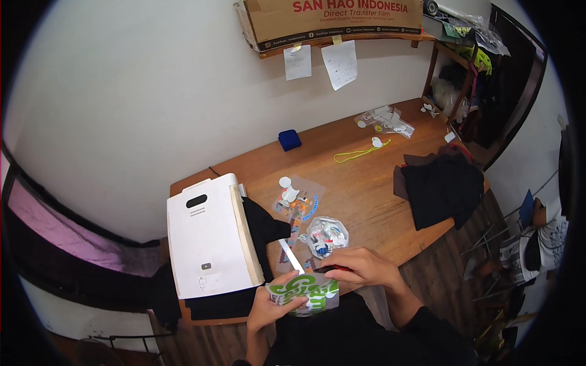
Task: Cutting out a printed graphic from a sheet of transfer paper using a small utility knife.
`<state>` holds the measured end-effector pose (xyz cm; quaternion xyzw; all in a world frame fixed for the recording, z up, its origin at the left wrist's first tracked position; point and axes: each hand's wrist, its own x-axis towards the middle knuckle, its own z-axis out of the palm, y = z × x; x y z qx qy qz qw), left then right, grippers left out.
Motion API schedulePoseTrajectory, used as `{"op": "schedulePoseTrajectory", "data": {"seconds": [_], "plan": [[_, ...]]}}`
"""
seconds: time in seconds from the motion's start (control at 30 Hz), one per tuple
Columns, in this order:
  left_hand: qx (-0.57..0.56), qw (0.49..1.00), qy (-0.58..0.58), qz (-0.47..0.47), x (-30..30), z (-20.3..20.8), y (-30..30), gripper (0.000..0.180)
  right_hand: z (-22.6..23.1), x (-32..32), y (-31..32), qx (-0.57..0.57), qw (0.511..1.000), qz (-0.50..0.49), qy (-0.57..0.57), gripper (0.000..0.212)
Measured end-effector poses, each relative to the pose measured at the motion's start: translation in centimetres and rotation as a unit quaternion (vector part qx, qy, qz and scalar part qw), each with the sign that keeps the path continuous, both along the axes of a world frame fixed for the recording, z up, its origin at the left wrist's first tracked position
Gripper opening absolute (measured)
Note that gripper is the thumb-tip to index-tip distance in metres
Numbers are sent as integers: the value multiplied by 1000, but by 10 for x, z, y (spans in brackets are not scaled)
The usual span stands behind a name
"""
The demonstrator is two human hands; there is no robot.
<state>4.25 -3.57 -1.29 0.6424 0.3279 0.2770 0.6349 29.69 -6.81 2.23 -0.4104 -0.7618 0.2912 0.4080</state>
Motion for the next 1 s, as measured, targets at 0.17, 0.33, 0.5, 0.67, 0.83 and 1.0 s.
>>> {"op": "schedulePoseTrajectory", "data": {"seconds": [0.17, 0.33, 0.5, 0.67, 0.83, 1.0], "plan": [[-10, 1000, -11, -12, -3, -1, 6, 53, 2, -3, -3, -21, 1000, -8, 10, 27], [16, 999, 20, -27, -11, -3, 15, 55, 0, -11, 1, -16, 1000, -15, 18, 28], [23, 999, 20, -39, -19, 3, 20, 55, 2, -21, 2, -3, 999, -32, 20, 28], [12, 999, -5, -44, -26, 7, 23, 54, 5, -32, 3, 0, 999, -41, 13, 26], [18, 998, 12, -51, -33, -1, 28, 54, 4, -38, 3, 3, 998, -56, 14, 26], [10, 998, 5, -64, -37, 3, 28, 54, 9, -39, -4, -22, 997, -70, 0, 25]]}}
